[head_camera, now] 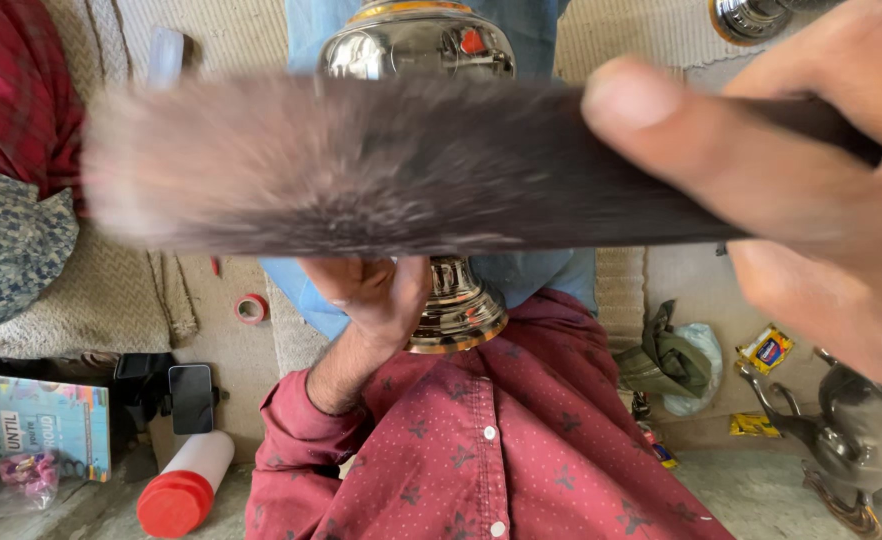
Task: The person sits cross-legged on the floor with a silver-plated vase held on their lap by a rope strap. They hold a small punch against the vase surface and strike it with a wooden mallet, working repeated blows around the body to chase a decorative floral pattern into the metal.
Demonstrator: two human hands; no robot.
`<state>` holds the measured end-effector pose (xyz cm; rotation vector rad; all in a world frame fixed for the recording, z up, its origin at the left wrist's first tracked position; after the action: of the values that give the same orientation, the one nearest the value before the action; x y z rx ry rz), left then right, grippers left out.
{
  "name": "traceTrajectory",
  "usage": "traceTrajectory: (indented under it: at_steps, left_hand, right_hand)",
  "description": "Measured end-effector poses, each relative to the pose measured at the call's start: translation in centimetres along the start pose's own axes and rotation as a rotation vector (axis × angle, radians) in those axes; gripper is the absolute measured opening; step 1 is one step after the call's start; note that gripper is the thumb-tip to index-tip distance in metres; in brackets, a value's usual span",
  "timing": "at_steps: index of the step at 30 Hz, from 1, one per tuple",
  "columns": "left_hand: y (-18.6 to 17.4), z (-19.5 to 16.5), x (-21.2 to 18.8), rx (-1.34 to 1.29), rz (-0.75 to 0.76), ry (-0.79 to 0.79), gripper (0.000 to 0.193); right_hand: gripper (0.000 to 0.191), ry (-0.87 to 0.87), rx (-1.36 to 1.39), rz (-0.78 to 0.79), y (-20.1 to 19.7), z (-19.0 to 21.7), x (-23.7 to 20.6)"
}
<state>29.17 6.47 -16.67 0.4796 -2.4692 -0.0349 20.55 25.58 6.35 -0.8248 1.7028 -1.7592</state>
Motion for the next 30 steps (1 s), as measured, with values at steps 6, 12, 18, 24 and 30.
traceTrajectory:
  at_steps: [6, 12, 18, 24, 30]
  left_hand:
    - [0.5, -2.6, 2.1, 0.265, 0.142, 0.246, 0.073]
    - [1.7, -3.2, 5.7, 0.482, 0.283, 0.125, 0.031]
    - [4.0, -4.9, 8.7, 0.33, 0.423, 0.018, 0.018]
    - [5.8, -6.6, 10.4, 0.335, 0.623, 0.136, 0.029]
    - [7.4, -6.3, 11.4, 0.278, 0.873, 0.187, 0.043]
  right_hand:
    - [0.087, 0.035, 0.165, 0.061, 0.6, -0.4, -0.4]
    - [0.099, 0.029, -0.081, 0.127, 1.6, -0.7, -0.7]
    - [0.098, 0.194, 0.158, 0.132, 2.8, -2.4, -2.0]
    - [0.094, 0.278, 0.317, 0.031, 3.8, -3.3, -4.7]
    - [0.089, 0.467, 0.358, -0.102, 7.1, -3.4, -10.2]
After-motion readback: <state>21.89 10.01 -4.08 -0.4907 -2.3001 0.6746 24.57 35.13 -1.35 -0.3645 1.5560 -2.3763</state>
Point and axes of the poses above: each hand's wrist, its own x-axis towards the middle knuckle, its own y-axis out of the palm, z = x × y, the point moved 9 cm from there along x, towards the middle knuckle, and after that the axes turned 8 degrees about y, right-handed, at the moved point
